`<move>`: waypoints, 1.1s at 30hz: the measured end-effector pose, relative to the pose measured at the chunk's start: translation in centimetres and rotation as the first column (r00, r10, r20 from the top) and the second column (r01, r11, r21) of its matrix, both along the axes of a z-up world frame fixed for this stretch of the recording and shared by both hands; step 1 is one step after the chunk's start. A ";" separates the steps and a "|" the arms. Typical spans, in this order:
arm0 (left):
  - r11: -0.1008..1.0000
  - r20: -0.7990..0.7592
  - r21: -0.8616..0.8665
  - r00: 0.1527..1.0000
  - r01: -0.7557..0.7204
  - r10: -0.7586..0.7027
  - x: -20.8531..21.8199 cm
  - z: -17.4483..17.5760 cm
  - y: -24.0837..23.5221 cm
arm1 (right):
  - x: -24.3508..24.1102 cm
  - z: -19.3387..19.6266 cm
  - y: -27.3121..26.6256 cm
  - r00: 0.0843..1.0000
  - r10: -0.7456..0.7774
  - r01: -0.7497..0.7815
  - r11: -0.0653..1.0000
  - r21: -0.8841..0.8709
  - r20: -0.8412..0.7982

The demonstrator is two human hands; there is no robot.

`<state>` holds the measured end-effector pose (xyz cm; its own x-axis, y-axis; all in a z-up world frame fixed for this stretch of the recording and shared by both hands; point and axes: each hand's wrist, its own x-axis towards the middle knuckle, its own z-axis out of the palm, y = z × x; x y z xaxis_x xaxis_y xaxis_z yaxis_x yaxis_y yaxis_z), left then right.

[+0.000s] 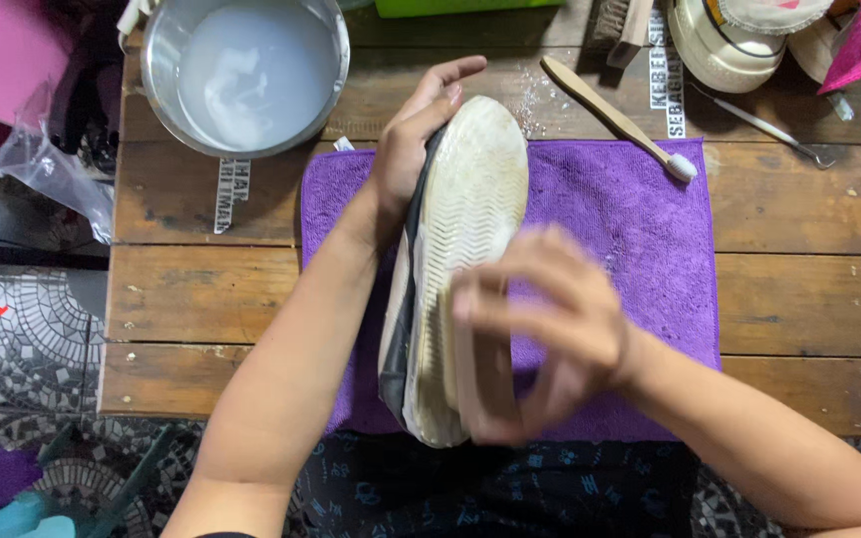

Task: The person scrubs the sole and sides of a black sneaker with a wooden brush, repeatedly dipping the brush into a metal bowl of soapy water. After scrubbing, they wipe the shoe with a pink cloth.

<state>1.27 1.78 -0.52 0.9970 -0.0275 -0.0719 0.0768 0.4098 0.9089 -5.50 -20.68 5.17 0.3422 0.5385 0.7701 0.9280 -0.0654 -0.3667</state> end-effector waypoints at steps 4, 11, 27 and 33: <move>0.994 -0.008 -0.106 1.000 -0.003 0.002 -0.4 -0.4 -0.1 | 1.5 -0.7 0.0 0.980 0.195 -0.197 0.980 -0.038 -0.050; 0.993 0.020 -0.119 0.999 -0.024 0.027 -0.1 -1.3 -0.3 | -0.5 1.2 0.3 0.992 0.127 -0.128 0.991 -0.035 -0.010; 0.987 0.045 -0.161 0.999 -0.013 0.020 -0.8 -1.0 -0.8 | -0.8 0.5 0.4 0.944 0.321 -0.324 0.946 -0.026 -0.074; 0.999 0.121 -0.037 0.992 -0.033 0.037 -0.7 -1.3 -0.7 | -0.3 -0.3 0.4 0.999 -0.042 0.042 0.999 -0.019 -0.013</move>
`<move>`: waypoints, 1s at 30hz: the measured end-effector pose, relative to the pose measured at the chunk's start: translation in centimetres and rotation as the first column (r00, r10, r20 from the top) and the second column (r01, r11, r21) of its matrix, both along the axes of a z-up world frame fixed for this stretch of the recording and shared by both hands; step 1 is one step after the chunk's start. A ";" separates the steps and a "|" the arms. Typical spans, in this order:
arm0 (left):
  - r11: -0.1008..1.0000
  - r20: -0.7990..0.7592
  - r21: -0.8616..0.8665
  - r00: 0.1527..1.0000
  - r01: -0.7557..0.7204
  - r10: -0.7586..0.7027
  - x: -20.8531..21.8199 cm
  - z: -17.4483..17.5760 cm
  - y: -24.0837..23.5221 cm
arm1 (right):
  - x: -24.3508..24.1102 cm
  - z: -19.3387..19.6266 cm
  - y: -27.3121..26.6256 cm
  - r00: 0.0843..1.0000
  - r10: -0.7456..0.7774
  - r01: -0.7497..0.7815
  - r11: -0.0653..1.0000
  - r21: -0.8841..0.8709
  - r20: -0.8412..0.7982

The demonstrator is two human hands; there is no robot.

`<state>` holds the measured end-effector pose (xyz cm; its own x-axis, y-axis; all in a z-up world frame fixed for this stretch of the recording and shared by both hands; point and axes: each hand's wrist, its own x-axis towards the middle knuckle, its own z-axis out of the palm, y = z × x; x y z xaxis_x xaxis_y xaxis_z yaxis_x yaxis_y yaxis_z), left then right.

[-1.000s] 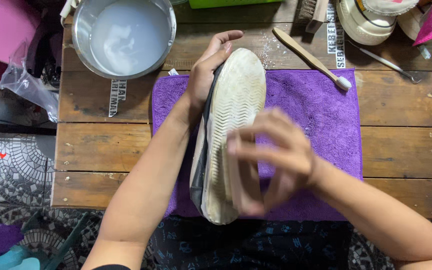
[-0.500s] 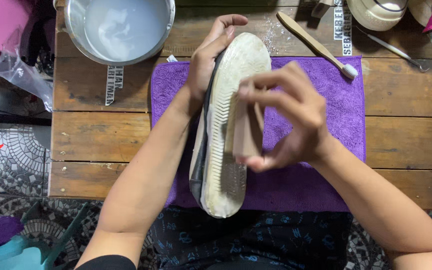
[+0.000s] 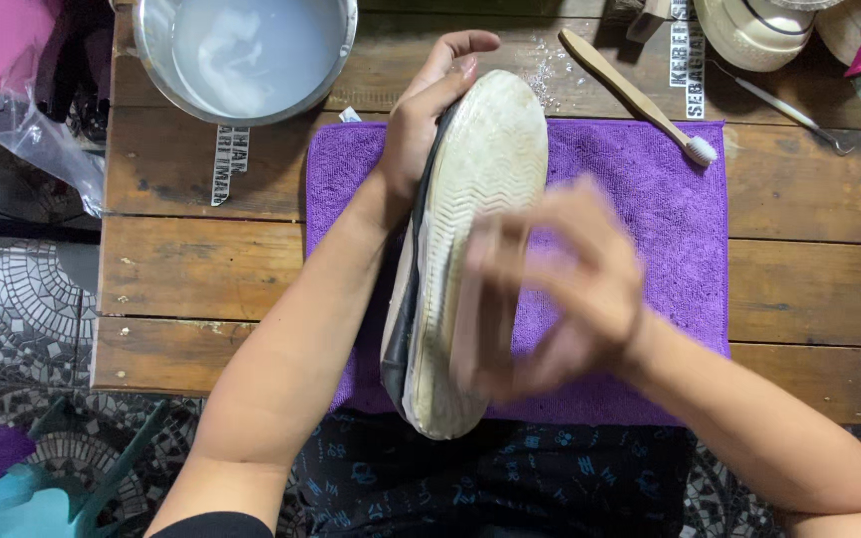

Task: The person scrubs the sole and sides of a black sneaker with a wooden brush, repeatedly dipping the brush into a metal bowl of soapy water. After scrubbing, they wipe the shoe with a pink cloth.

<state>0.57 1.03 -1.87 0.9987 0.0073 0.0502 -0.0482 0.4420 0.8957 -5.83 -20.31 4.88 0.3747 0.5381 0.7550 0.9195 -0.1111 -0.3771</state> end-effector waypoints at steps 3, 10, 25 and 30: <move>0.996 -0.032 -0.085 0.999 -0.001 -0.002 0.2 0.0 0.0 | -1.1 -0.3 -0.8 0.937 0.348 -0.347 0.936 -0.053 0.012; 0.995 -0.025 -0.103 1.000 0.000 -0.002 0.1 0.1 0.2 | 1.8 0.6 0.1 0.999 0.047 -0.046 0.998 -0.050 0.006; 0.982 -0.025 -0.190 1.000 -0.020 0.015 0.0 0.2 0.2 | -0.4 -0.3 -1.0 0.952 0.307 -0.307 0.951 -0.027 -0.005; 0.990 0.011 -0.142 1.000 0.003 -0.001 -0.2 0.3 0.3 | 3.1 0.5 0.1 0.969 0.247 -0.247 0.969 -0.026 -0.001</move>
<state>0.39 1.32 -1.60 0.9981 0.0133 0.0599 -0.0569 0.5650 0.8231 -2.69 -20.19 5.34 0.2262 0.6333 0.7401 0.9203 0.1100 -0.3754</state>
